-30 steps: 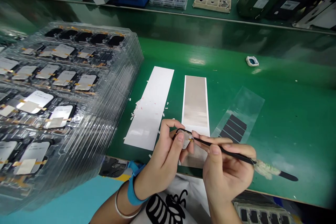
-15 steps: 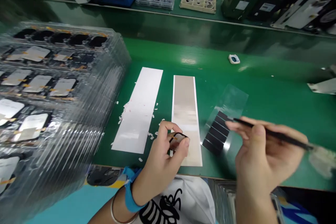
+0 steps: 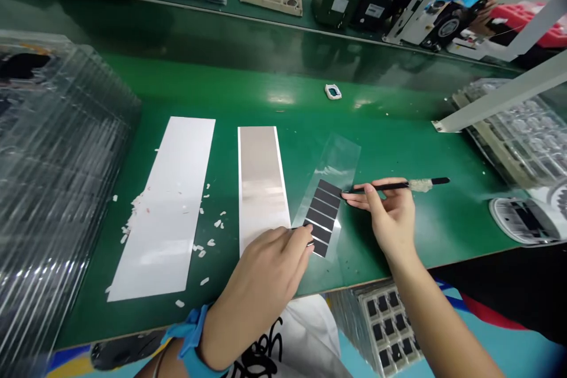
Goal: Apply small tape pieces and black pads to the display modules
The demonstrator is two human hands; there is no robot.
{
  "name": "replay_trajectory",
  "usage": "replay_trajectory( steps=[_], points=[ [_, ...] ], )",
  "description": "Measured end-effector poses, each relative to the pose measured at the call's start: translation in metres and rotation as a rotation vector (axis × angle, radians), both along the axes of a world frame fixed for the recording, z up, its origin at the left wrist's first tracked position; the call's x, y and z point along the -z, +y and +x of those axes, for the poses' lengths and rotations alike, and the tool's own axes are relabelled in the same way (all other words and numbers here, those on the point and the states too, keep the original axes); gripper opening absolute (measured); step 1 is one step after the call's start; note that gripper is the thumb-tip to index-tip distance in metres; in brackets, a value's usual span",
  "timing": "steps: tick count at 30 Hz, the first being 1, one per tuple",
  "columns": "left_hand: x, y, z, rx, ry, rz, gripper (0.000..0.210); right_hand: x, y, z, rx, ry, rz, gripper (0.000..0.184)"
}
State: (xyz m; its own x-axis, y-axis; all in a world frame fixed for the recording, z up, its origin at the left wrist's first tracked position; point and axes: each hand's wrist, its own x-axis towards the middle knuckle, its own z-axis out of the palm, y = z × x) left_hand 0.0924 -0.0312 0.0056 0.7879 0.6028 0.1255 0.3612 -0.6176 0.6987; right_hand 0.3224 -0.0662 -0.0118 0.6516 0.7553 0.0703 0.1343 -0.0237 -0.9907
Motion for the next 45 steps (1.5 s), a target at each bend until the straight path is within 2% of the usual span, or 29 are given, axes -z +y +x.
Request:
replay_trajectory(
  steps=[27, 31, 35, 38, 42, 45],
  points=[
    [0.006, 0.0, 0.0, -0.031, 0.0, -0.071, 0.015, 0.002, -0.001, 0.002, -0.013, 0.019, 0.028, 0.039],
    [0.008, -0.001, 0.0, -0.078, -0.06, -0.129, 0.015, 0.002, -0.003, 0.005, 0.007, 0.017, 0.07, 0.04],
    [0.007, -0.001, -0.001, -0.213, -0.147, -0.154, 0.011, -0.004, -0.006, 0.005, 0.036, -0.021, 0.135, 0.032],
    [0.003, 0.001, -0.003, -0.297, -0.27, -0.145, 0.01, -0.017, -0.009, -0.015, 0.013, -0.033, 0.237, 0.023],
    [-0.001, 0.003, -0.005, -0.302, -0.347, -0.19, 0.021, -0.035, -0.014, -0.069, -0.106, -0.006, 0.349, 0.012],
    [-0.002, 0.003, -0.007, -0.317, -0.356, -0.192, 0.028, -0.04, -0.014, -0.103, -0.212, -0.054, 0.456, 0.019]
  ],
)
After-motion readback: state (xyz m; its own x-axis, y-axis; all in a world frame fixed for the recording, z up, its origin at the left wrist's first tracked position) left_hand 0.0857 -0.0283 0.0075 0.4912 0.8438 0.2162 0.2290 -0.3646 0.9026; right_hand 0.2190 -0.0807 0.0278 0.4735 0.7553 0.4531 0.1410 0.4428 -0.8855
